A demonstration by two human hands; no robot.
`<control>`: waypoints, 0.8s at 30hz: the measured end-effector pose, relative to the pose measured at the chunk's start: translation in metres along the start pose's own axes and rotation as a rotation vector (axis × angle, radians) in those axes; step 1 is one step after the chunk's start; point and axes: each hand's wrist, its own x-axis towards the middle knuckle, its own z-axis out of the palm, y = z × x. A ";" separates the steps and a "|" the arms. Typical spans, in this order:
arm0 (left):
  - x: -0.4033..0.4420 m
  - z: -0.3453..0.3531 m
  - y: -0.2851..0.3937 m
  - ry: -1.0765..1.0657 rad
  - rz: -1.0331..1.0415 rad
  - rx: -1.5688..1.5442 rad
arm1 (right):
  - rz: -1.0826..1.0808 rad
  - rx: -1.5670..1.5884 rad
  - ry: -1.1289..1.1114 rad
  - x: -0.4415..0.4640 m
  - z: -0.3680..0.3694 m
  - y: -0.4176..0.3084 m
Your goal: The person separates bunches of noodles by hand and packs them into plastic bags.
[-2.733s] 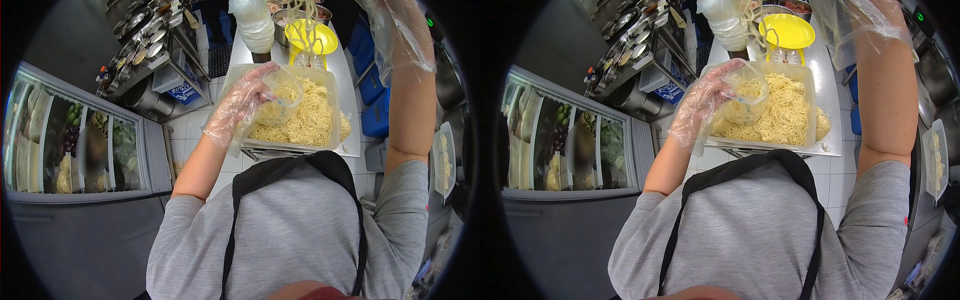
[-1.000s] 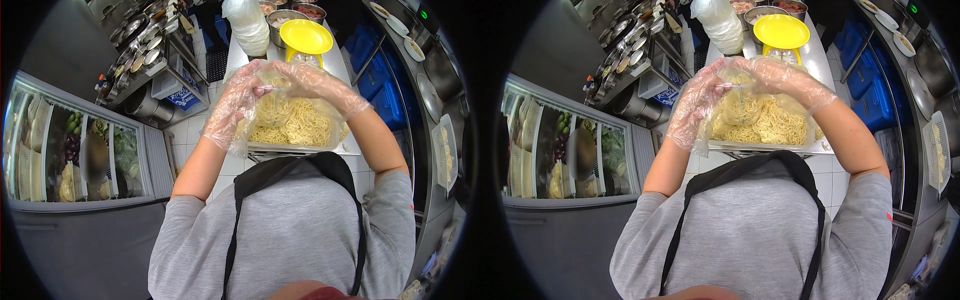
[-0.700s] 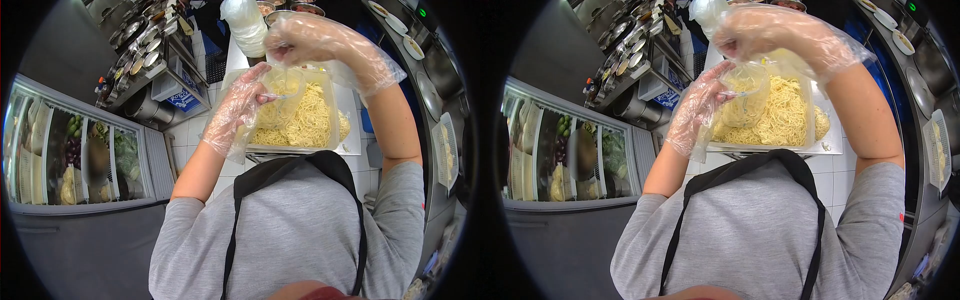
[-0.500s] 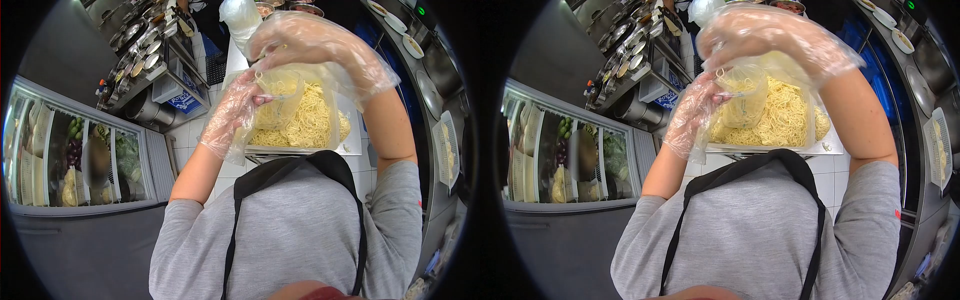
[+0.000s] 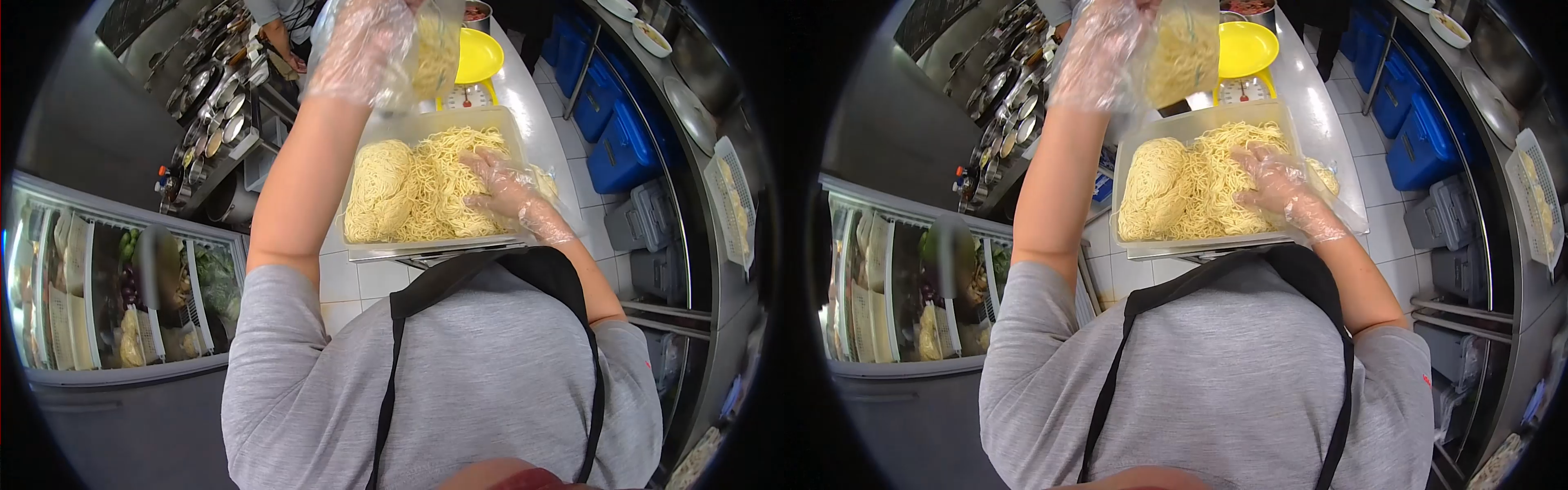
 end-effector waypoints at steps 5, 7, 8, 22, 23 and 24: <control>0.050 0.070 -0.083 0.028 -0.123 -1.556 | -0.004 -0.094 0.021 -0.004 -0.006 -0.007; 0.067 0.100 -0.136 -0.052 -0.181 -1.625 | -0.007 -0.100 0.036 -0.004 -0.004 -0.007; 0.065 0.103 -0.137 -0.060 -0.186 -1.624 | -0.014 -0.111 0.047 -0.004 -0.003 -0.006; 0.051 0.099 -0.133 -0.057 -0.181 -1.317 | -0.034 -0.015 0.043 0.000 -0.001 0.000; 0.051 0.097 -0.131 -0.091 -0.200 -1.334 | -0.033 -0.019 0.044 0.000 -0.001 0.000; 0.050 0.095 -0.126 -0.125 -0.219 -1.351 | -0.034 -0.018 0.044 0.000 -0.001 0.000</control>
